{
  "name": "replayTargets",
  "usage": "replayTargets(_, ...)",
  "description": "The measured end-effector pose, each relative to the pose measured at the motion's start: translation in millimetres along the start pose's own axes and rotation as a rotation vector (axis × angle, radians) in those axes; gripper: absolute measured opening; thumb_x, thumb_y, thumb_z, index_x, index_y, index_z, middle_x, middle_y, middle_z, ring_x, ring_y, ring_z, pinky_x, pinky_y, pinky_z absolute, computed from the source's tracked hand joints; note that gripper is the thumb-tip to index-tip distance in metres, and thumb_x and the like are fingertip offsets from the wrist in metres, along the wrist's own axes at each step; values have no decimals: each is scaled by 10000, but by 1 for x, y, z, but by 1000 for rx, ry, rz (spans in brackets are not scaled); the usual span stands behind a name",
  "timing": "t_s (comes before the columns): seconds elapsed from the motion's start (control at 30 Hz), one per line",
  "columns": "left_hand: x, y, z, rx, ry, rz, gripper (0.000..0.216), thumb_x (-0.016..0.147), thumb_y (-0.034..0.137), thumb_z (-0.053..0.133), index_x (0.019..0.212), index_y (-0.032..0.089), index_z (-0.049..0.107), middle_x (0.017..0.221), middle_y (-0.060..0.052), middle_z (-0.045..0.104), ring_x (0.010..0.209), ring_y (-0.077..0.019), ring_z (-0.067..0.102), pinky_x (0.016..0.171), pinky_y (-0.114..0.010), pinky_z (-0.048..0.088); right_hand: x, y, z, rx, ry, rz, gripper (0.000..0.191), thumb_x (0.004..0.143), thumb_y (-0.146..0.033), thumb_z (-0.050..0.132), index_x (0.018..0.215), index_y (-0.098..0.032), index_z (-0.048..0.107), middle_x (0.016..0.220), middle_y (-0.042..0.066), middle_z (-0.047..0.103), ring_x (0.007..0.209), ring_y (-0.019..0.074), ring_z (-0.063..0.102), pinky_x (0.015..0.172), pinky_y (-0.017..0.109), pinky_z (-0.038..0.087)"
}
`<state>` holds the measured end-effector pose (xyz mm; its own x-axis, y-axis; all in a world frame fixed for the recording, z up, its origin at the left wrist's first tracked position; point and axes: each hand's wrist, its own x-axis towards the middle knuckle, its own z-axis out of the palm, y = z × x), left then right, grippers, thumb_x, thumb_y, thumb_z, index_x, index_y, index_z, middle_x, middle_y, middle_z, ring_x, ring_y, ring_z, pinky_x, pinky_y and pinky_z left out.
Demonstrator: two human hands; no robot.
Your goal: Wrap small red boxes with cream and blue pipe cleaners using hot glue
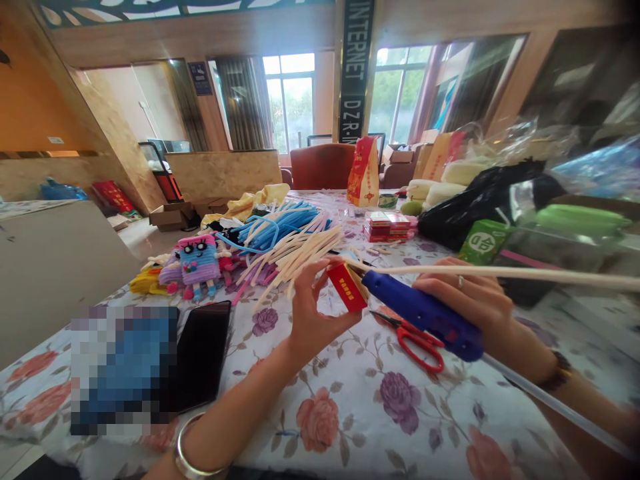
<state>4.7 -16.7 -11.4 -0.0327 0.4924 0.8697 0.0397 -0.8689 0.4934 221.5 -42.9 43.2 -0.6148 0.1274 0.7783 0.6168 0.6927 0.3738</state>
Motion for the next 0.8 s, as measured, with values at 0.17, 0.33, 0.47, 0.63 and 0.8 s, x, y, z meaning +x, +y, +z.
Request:
replayTargets(0.17, 1, -1, -1, -15, -21, 33, 784, 556, 76, 772, 1208, 318, 409, 1204, -44, 504, 1154, -231, 516, 946, -396, 477, 2, -3, -2, -10, -11, 7, 217, 939, -329, 327, 913, -217, 510, 701, 49, 640, 654, 206, 617, 661, 358, 505)
replayTargets(0.33, 3, -5, -1, -3, -39, 169, 797, 569, 100, 771, 1241, 284, 385, 1201, -55, 488, 1136, -209, 518, 929, -381, 495, 3, -4, -1, -36, -19, 15, 231, 950, -323, 309, 886, -204, 496, 687, 48, 632, 658, 203, 607, 682, 362, 504)
replayTargets(0.47, 4, -8, 0, -10, -43, 202, 801, 574, 92, 768, 1255, 254, 378, 1207, -70, 479, 1139, -201, 509, 933, -366, 496, 4, -2, 0, -34, 3, -10, 237, 953, -311, 310, 855, -197, 494, 628, 40, 607, 622, 194, 590, 661, 352, 501)
replayTargets(0.63, 3, -9, -1, 10, -37, 197, 790, 582, 118, 767, 1252, 267, 376, 1211, -69, 474, 1140, -206, 506, 929, -379, 499, 6, -2, -1, -39, 3, -14, 211, 950, -263, 333, 843, -191, 500, 595, 30, 585, 609, 187, 575, 648, 342, 494)
replayTargets(0.8, 2, -9, -1, 28, -32, 167, 805, 571, 114, 773, 1254, 260, 373, 1220, -76, 470, 1153, -208, 496, 935, -381, 496, 5, -1, 0, -27, 10, -30, 164, 942, -219, 359, 861, -191, 499, 605, 24, 577, 641, 188, 566, 655, 339, 484)
